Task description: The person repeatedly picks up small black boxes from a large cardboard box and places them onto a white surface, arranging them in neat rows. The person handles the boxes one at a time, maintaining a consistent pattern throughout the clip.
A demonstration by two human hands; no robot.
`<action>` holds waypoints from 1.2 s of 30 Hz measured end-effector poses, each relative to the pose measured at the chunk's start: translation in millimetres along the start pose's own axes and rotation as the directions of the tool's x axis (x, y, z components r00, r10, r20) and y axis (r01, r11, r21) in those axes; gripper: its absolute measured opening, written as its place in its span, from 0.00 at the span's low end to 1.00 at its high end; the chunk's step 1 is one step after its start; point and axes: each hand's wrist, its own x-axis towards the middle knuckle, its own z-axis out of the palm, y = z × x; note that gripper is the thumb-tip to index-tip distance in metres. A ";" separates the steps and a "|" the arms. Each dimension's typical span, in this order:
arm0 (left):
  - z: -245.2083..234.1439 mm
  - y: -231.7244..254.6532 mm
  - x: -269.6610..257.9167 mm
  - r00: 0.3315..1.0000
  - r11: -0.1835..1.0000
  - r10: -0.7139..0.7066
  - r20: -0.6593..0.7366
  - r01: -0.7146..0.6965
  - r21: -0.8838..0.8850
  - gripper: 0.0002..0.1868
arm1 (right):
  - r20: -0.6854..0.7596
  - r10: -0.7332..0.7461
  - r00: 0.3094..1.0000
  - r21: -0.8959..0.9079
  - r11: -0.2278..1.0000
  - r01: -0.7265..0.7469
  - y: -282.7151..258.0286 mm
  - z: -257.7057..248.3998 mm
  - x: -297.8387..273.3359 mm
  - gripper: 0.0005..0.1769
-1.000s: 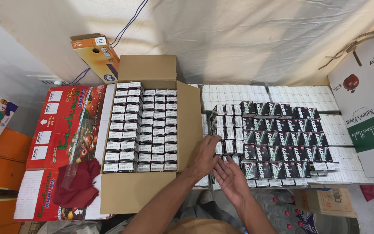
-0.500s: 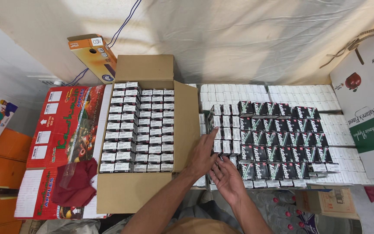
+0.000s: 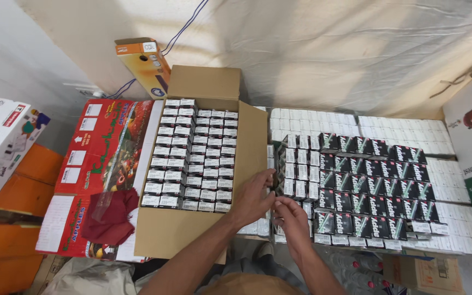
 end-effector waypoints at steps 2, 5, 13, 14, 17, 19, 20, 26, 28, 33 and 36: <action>-20.8 -6.9 -13.8 0.999 0.999 0.011 -0.030 -0.012 -0.039 0.26 | 0.049 -0.077 0.996 -0.158 0.984 0.084 -10.3 17.5 -5.9 0.11; -63.2 -9.4 -34.4 0.997 1.000 -0.001 -0.075 -0.001 -0.024 0.20 | 0.224 -0.183 0.957 -0.365 0.895 0.256 -16.3 45.5 -6.8 0.12; -171.7 -36.7 -95.4 0.973 0.987 -0.134 -0.189 0.148 0.064 0.16 | 0.672 -0.220 0.707 -0.504 0.563 0.655 -13.4 138.1 -9.1 0.16; -181.8 -43.2 -101.3 0.971 0.967 -0.145 -0.192 0.181 0.182 0.14 | 0.727 -0.219 0.651 -0.501 0.481 0.720 -11.3 148.2 -7.0 0.16; -209.9 -62.8 -115.4 0.960 0.896 -0.196 -0.200 0.259 0.361 0.11 | 0.806 -0.188 0.561 -0.486 0.329 0.810 -5.9 175.0 -0.5 0.15; -219.2 -71.0 -123.4 0.949 0.856 -0.239 -0.205 0.305 0.418 0.09 | 0.831 -0.157 0.533 -0.485 0.262 0.834 -3.4 186.6 0.7 0.15; -221.7 -72.8 -126.1 0.938 0.828 -0.290 -0.189 0.345 0.443 0.10 | 0.848 -0.117 0.516 -0.487 0.209 0.848 -3.4 191.9 0.4 0.16; -229.3 -56.0 -133.2 0.881 0.798 -0.455 -0.127 0.467 0.381 0.16 | 0.856 0.005 0.517 -0.514 0.117 0.850 -4.8 214.3 -3.0 0.15; -229.7 -55.6 -132.0 0.874 0.805 -0.470 -0.124 0.482 0.346 0.17 | 0.842 0.028 0.539 -0.538 0.123 0.834 -4.5 219.3 -2.8 0.15; -230.0 -52.3 -131.6 0.846 0.808 -0.522 -0.105 0.530 0.256 0.18 | 0.721 0.100 0.685 -0.689 0.204 0.695 -2.3 219.2 -6.9 0.15; -230.6 -51.8 -131.8 0.852 0.815 -0.515 -0.095 0.521 0.252 0.19 | 0.689 0.132 0.712 -0.712 0.307 0.632 0.2 212.7 -2.4 0.15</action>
